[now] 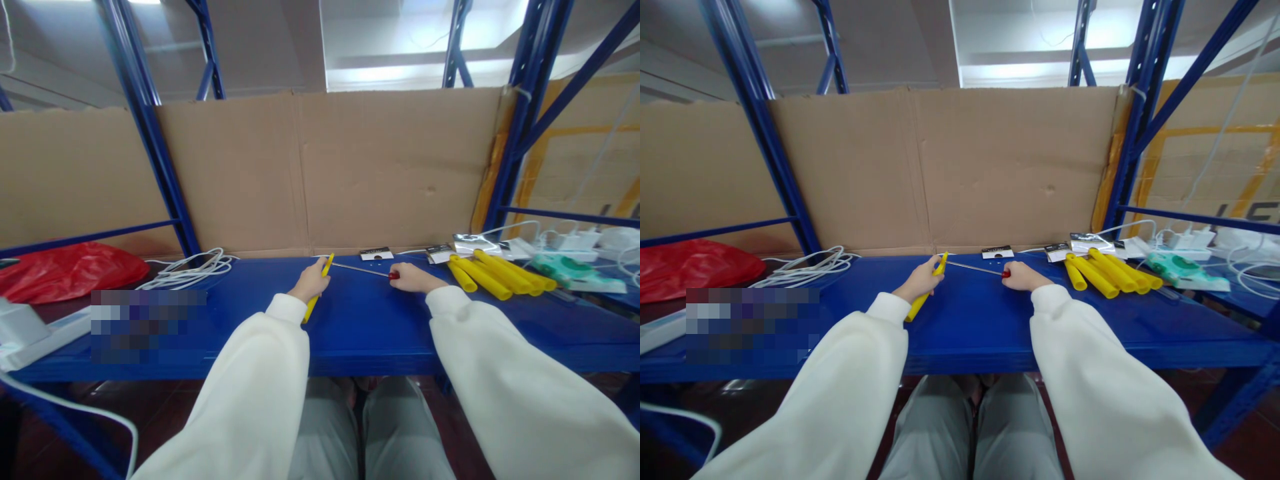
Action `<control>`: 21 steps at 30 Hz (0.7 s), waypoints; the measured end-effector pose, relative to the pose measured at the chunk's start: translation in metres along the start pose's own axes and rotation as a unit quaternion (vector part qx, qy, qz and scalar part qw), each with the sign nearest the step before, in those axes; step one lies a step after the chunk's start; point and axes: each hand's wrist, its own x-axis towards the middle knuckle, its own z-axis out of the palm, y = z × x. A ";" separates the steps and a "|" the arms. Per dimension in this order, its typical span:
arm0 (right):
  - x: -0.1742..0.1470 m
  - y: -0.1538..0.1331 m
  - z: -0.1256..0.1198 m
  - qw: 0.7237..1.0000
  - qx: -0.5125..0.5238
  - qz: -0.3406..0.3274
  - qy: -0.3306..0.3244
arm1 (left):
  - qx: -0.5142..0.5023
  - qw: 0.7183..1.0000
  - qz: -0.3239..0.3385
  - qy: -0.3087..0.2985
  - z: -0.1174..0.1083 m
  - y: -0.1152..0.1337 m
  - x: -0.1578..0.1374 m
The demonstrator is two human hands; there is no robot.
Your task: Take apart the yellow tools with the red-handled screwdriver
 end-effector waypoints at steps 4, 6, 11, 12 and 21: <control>0.000 0.001 0.001 0.999 -0.021 0.016 0.034 | -0.005 1.000 0.002 -0.009 0.001 -0.001 0.001; 0.000 0.001 0.001 0.999 -0.028 0.025 0.035 | -0.007 1.000 0.004 -0.015 0.002 -0.001 0.001; 0.002 0.008 0.000 0.999 -0.033 0.029 0.025 | -0.015 1.000 0.008 -0.015 0.001 0.000 0.001; 0.002 0.010 0.000 0.999 -0.034 0.025 0.023 | -0.015 1.000 0.006 -0.014 0.001 0.000 0.001; 0.004 0.015 0.003 0.999 -0.032 -0.008 0.009 | -0.038 0.999 0.000 0.000 0.001 0.002 -0.001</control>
